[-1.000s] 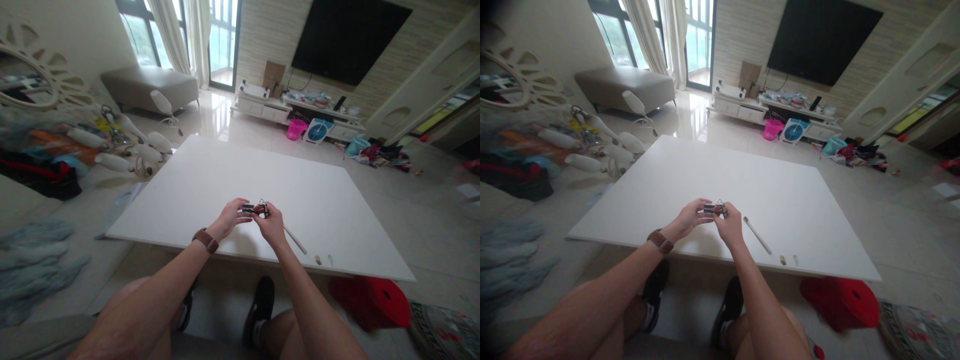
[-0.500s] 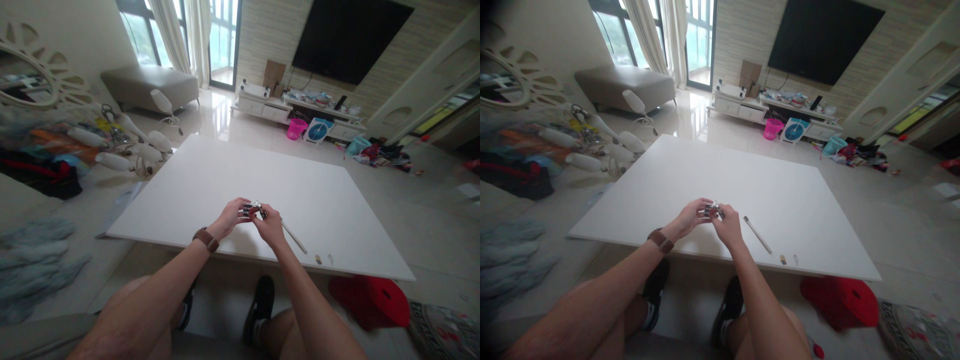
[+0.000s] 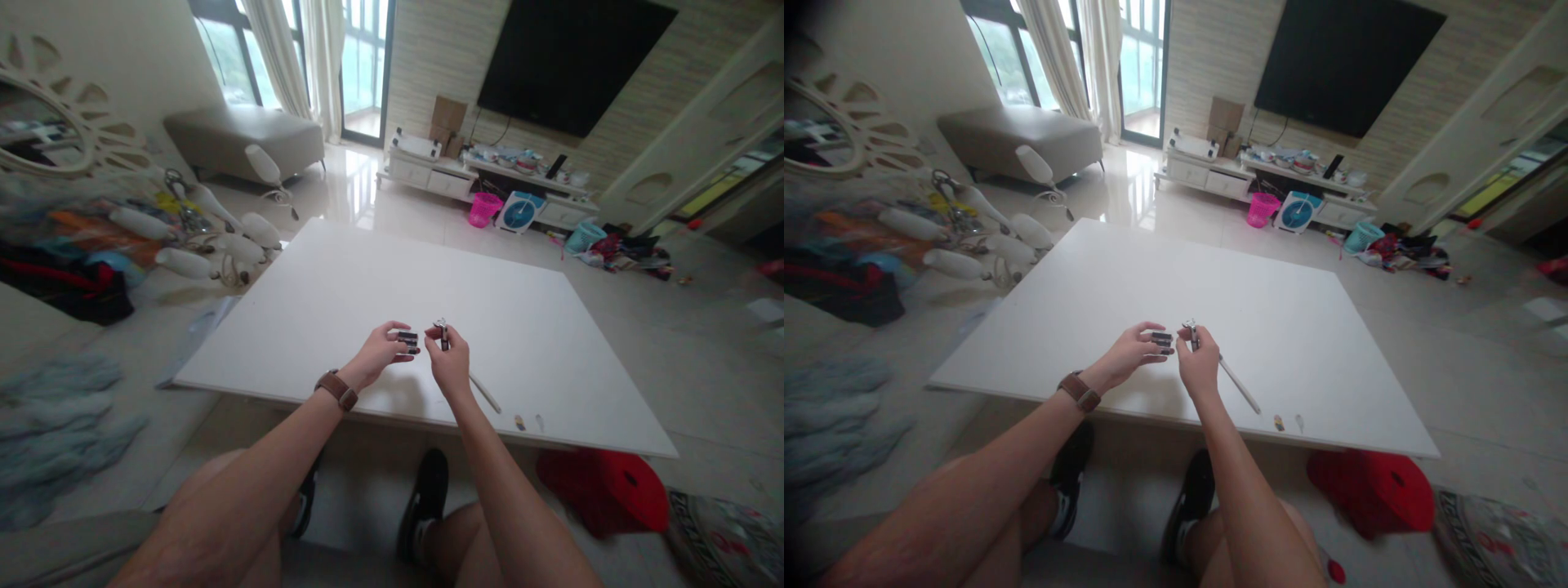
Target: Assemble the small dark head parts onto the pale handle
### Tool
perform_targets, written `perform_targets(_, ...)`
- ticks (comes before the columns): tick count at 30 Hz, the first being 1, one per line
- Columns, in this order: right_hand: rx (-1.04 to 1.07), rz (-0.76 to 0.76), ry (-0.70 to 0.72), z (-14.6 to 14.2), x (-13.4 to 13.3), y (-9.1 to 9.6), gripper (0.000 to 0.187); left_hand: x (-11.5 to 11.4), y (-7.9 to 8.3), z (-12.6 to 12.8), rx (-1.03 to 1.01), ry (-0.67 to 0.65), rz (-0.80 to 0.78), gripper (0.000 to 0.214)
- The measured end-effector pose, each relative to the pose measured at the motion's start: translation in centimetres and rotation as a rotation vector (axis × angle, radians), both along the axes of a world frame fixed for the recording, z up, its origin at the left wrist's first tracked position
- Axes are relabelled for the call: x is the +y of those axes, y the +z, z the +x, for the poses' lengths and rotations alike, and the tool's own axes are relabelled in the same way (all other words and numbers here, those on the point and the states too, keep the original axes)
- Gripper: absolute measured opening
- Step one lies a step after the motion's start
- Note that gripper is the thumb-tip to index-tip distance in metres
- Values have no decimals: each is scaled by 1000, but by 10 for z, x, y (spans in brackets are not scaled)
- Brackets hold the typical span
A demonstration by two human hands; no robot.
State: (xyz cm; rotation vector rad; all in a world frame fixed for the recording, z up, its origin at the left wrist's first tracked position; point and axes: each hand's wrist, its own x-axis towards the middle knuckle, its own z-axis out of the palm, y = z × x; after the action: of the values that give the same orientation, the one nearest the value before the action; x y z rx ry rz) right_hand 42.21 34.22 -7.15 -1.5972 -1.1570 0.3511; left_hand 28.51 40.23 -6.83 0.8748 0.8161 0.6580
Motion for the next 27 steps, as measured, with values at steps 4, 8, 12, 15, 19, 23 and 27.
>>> perform_targets(4, 0, -15, 9, -1, 0, 1, 10, 0, -3, 0, -1, 17, 27, 46)
perform_targets(8, -5, -34, 21, -3, -1, 1, 10, 2, -6, 0, -29, 17, 36, 40)
perform_targets(12, -10, -37, 22, -2, -1, 0, 11, 2, -6, 0, -18, 17, 32, 40)
perform_targets(15, -13, -42, 23, -2, -1, 0, 11, 1, -5, 0, 7, 20, 14, 40)
perform_targets(19, -18, -36, 33, -2, -1, 0, 10, 1, -4, 0, 15, 9, 14, 38)
perform_targets(23, -11, -47, 49, -3, 0, 0, 9, 1, 0, 1, 11, 8, 9, 34)
perform_targets(27, -10, -49, 62, -4, 0, -2, 11, 2, 1, 1, 2, 40, -9, 27)
